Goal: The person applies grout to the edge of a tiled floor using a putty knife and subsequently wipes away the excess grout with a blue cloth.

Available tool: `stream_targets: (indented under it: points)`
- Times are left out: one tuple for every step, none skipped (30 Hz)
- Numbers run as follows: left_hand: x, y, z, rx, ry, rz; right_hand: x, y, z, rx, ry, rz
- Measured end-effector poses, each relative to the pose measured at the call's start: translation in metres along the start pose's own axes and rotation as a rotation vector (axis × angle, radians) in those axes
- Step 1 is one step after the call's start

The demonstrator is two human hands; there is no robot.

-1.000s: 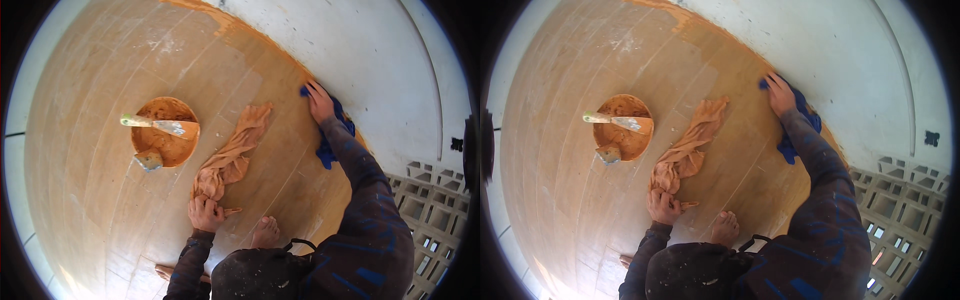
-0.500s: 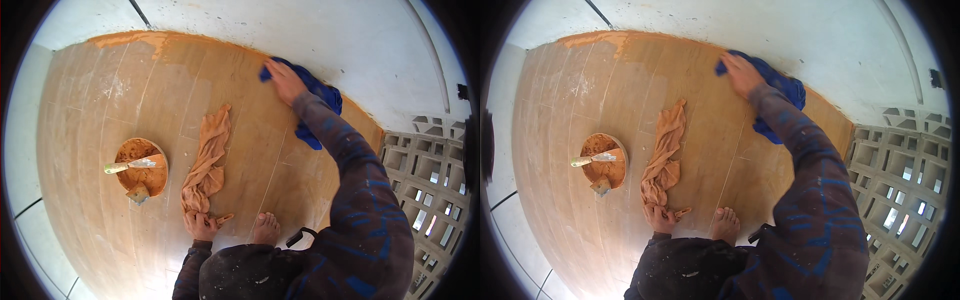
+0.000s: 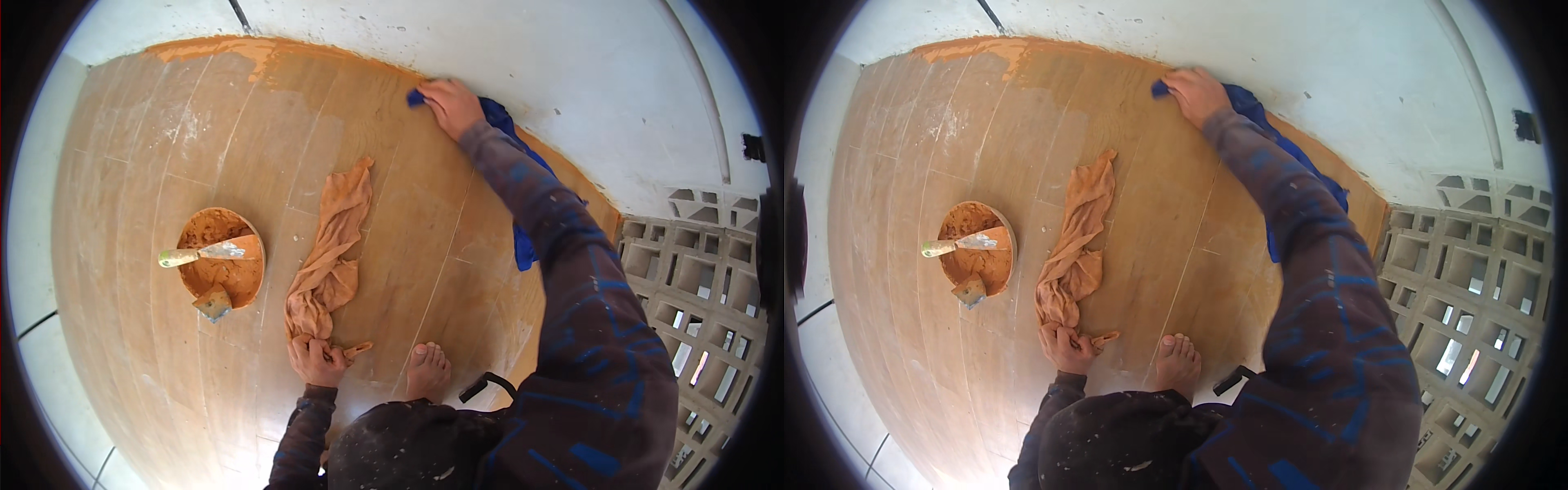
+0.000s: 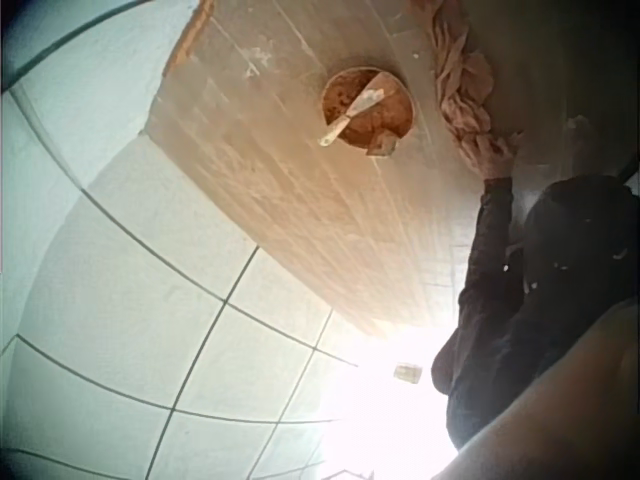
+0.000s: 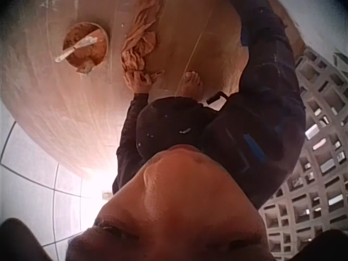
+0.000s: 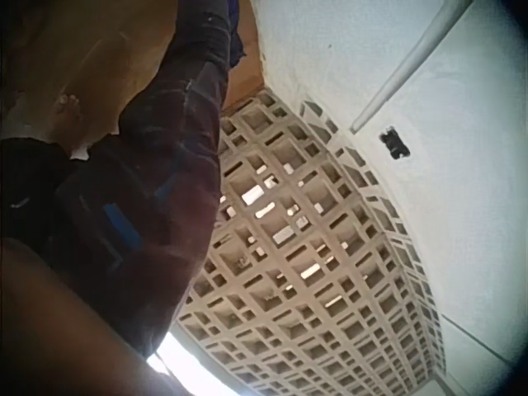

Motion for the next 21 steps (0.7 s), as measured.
stream_targets:
  points:
    - [0.0,-0.003,0.0,-0.016,-0.015,0.007,0.004,-0.006,-0.008,0.097,0.041,0.001]
    - [-0.001,-0.005,0.001,-0.033,-0.03,0.013,0.005,-0.008,-0.011,0.194,0.08,0.003]
    - [0.0,-0.001,0.001,-0.029,-0.024,0.017,0.009,-0.007,0.005,0.074,0.084,0.102]
    - [-0.004,-0.001,0.002,-0.013,-0.02,0.014,0.005,-0.009,0.004,0.068,0.102,0.102]
    - [-0.004,-0.004,-0.001,0.004,-0.018,0.012,0.004,-0.011,0.003,0.027,0.1,0.003]
    - [-0.004,-0.005,-0.003,0.006,-0.019,0.008,0.003,-0.014,0.007,-0.005,0.082,-0.097]
    - [-0.003,-0.006,0.0,0.001,-0.018,0.001,0.005,-0.014,-0.001,0.008,0.072,-0.1]
    - [-0.001,-0.007,0.003,-0.004,-0.018,-0.007,0.009,-0.008,-0.021,0.111,0.124,-0.013]
    - [-0.001,-0.005,0.002,-0.007,-0.035,-0.014,0.015,-0.006,-0.028,0.216,0.177,0.071]
    - [0.001,-0.003,0.001,-0.002,-0.039,-0.009,0.02,-0.011,-0.013,0.231,0.17,0.062]
    - [0.002,-0.001,0.002,0.003,-0.042,-0.003,0.022,-0.021,0.009,0.221,0.166,0.03]
    - [0.001,-0.002,0.001,0.008,-0.031,-0.014,0.017,-0.029,0.012,0.193,0.184,0.0]
    - [-0.001,-0.004,0.002,0.017,-0.02,-0.017,0.011,-0.028,0.011,0.208,0.092,-0.032]
    - [-0.004,-0.006,0.002,0.024,-0.01,-0.021,0.015,-0.027,-0.006,0.202,0.104,-0.039]
    - [0.0,-0.002,0.0,0.005,-0.014,0.009,0.013,-0.013,-0.018,0.258,0.122,0.019]
    - [0.002,0.0,-0.002,0.0,-0.02,0.012,0.015,-0.009,-0.022,0.32,0.134,0.062]
    - [0.007,0.001,-0.005,0.022,-0.003,0.009,0.015,-0.009,-0.02,0.321,0.125,0.062]
    - [0.004,0.0,-0.005,0.043,0.017,-0.007,0.015,-0.013,-0.022,0.328,0.156,0.064]
    - [0.002,-0.003,0.0,0.035,0.013,-0.016,0.017,-0.018,-0.023,0.334,0.187,0.067]
    - [0.0,-0.006,0.007,0.016,-0.009,-0.022,0.017,-0.027,-0.01,0.336,0.184,0.055]
    - [-0.002,-0.009,0.006,0.004,-0.013,-0.024,0.013,-0.037,0.002,0.251,0.144,-0.029]
Point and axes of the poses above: each hand's wrist, its own z-axis away from the middle knuckle, its own x-axis out of the palm, y = z × x, the point moved 3 cm from there along -z, towards the middle knuckle, and after that the axes turned 7 degrees about z, right-handed, at the moved point
